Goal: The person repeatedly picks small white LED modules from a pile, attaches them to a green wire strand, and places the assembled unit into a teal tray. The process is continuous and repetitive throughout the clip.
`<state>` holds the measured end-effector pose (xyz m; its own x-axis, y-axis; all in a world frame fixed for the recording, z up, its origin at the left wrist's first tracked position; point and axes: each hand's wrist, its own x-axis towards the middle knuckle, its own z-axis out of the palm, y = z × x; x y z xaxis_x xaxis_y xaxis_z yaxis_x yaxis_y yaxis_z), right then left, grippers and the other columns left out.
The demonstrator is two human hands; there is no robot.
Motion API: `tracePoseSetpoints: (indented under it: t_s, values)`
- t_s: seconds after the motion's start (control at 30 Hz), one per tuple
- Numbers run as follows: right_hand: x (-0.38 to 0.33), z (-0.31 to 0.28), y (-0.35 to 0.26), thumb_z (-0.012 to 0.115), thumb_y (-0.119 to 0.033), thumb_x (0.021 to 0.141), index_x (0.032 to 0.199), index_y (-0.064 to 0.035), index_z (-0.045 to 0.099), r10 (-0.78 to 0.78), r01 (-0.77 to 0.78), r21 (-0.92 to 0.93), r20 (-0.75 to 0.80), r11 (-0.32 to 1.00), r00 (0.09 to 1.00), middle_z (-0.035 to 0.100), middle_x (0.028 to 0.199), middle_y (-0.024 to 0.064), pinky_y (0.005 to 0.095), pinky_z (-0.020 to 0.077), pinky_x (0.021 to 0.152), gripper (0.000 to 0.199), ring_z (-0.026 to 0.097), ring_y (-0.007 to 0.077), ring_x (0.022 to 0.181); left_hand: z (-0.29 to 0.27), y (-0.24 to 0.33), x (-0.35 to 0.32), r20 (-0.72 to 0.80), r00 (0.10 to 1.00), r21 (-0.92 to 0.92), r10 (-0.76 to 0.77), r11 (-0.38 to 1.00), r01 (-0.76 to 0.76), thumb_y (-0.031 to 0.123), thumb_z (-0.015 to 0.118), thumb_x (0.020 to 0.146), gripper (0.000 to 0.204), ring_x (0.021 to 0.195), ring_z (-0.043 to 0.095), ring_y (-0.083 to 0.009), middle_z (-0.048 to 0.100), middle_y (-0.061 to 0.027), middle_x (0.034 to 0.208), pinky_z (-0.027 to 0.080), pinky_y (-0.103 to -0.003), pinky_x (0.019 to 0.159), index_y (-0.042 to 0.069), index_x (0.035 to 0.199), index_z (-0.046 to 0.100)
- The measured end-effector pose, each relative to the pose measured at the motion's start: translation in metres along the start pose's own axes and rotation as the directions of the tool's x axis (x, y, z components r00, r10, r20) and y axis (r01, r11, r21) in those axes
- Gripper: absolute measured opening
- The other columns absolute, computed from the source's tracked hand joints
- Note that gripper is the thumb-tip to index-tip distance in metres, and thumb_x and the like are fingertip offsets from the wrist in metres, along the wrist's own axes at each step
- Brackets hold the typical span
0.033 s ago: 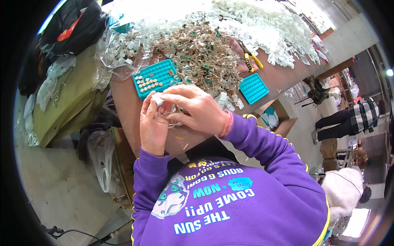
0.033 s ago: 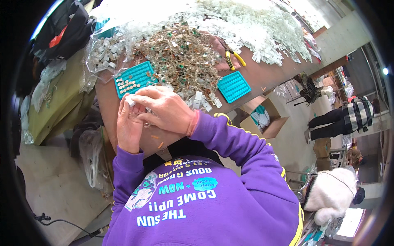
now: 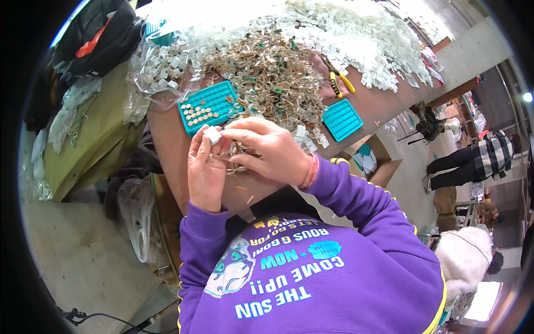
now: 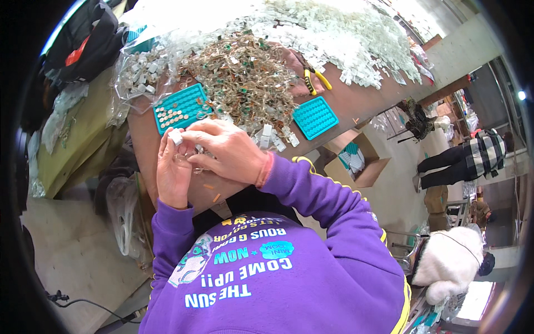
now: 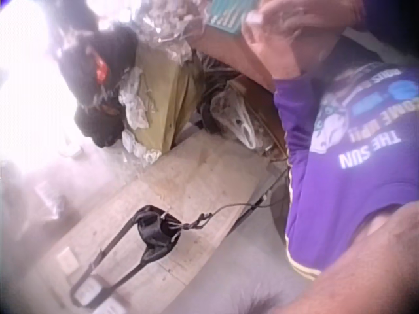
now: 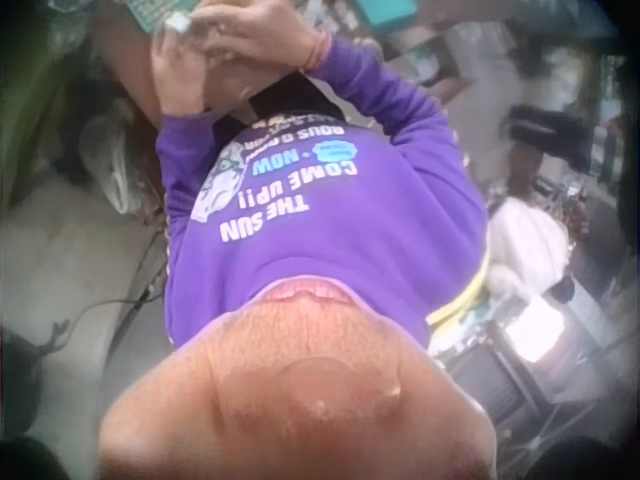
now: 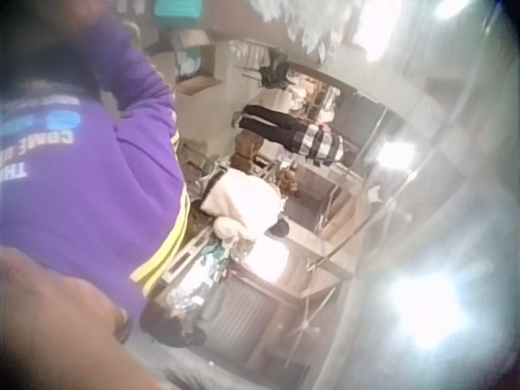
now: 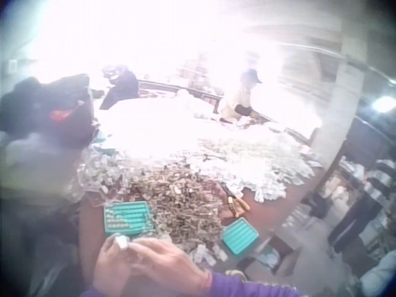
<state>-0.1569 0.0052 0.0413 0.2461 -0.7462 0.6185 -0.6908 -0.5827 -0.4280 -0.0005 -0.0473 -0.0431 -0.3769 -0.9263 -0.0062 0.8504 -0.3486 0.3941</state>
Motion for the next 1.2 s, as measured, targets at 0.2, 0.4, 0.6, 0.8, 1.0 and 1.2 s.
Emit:
tracePoseSetpoints:
  t_s: [0.2, 0.4, 0.6, 0.8, 1.0, 1.2]
  values:
    - [-0.044, -0.057, 0.022, 0.070, -0.007, 0.081, 0.103, -0.0057, 0.071, 0.287, -0.292, -0.063, -0.075, 0.954, 0.955, 0.069, 0.098, 0.0108, 0.0326, 0.0529, 0.080, 0.022, 0.067, 0.0248, 0.090, -0.007, -0.003, -0.001, 0.004, 1.000, -0.065, -0.007, 0.998, 0.007, 0.006, 0.060, 0.094, 0.030, 0.110, 0.058, -0.0294, 0.058, -0.0191, 0.119, 0.049, -0.040, 0.100, 0.000, 0.122, 0.054]
    - [-0.073, -0.120, 0.116, 0.069, -0.013, 0.082, 0.095, -0.0079, 0.071, 0.488, -0.553, -0.300, -0.266, 0.777, 0.831, 0.067, 0.094, 0.0114, 0.0351, 0.0519, 0.076, 0.015, 0.065, 0.0292, 0.086, -0.004, 0.000, 0.000, 0.028, 0.999, -0.007, -0.046, 0.999, 0.046, 0.006, 0.058, 0.095, 0.031, 0.113, 0.057, -0.0279, 0.058, -0.0175, 0.121, 0.047, -0.040, 0.102, 0.000, 0.124, 0.053]
    - [-0.066, -0.139, 0.224, 0.065, -0.017, 0.083, 0.094, -0.0131, 0.071, 0.487, -0.518, -0.558, -0.218, 0.649, 0.846, 0.065, 0.095, 0.0107, 0.0401, 0.0498, 0.081, 0.013, 0.061, 0.0299, 0.094, -0.001, 0.003, 0.000, -0.019, 1.000, 0.145, 0.008, 0.989, -0.005, 0.008, 0.059, 0.094, 0.025, 0.108, 0.060, -0.0265, 0.061, -0.0162, 0.116, 0.050, -0.038, 0.097, 0.001, 0.119, 0.056]
    - [-0.026, -0.139, 0.279, 0.066, -0.017, 0.082, 0.096, -0.0156, 0.073, 0.527, -0.452, -0.555, -0.028, 0.698, 0.849, 0.066, 0.098, 0.0089, 0.0378, 0.0506, 0.081, 0.016, 0.064, 0.0272, 0.091, -0.005, 0.001, 0.004, -0.010, 0.997, 0.310, 0.070, 0.949, -0.063, 0.011, 0.060, 0.095, 0.028, 0.106, 0.060, -0.0252, 0.060, -0.0149, 0.114, 0.050, -0.038, 0.093, 0.004, 0.121, 0.055]
    - [-0.007, -0.136, 0.296, 0.068, -0.019, 0.079, 0.096, -0.0146, 0.073, 0.516, -0.324, -0.565, 0.220, 0.759, 0.828, 0.066, 0.090, 0.0085, 0.0372, 0.0509, 0.079, 0.018, 0.065, 0.0273, 0.087, -0.013, 0.005, 0.005, -0.018, 1.000, 0.205, 0.023, 0.979, -0.019, 0.014, 0.062, 0.094, 0.029, 0.101, 0.060, -0.0247, 0.060, -0.0156, 0.113, 0.052, -0.037, 0.085, 0.005, 0.121, 0.056]
    - [-0.008, -0.143, 0.299, 0.069, -0.023, 0.077, 0.087, -0.0139, 0.076, 0.593, -0.503, -0.429, 0.099, 0.750, 0.799, 0.069, 0.087, 0.0093, 0.0344, 0.0523, 0.077, 0.015, 0.067, 0.0272, 0.082, -0.019, 0.010, 0.008, 0.050, 0.998, 0.209, 0.043, 0.976, -0.053, 0.010, 0.060, 0.095, 0.027, 0.102, 0.063, -0.0260, 0.060, -0.0178, 0.114, 0.056, -0.039, 0.087, 0.002, 0.120, 0.055]
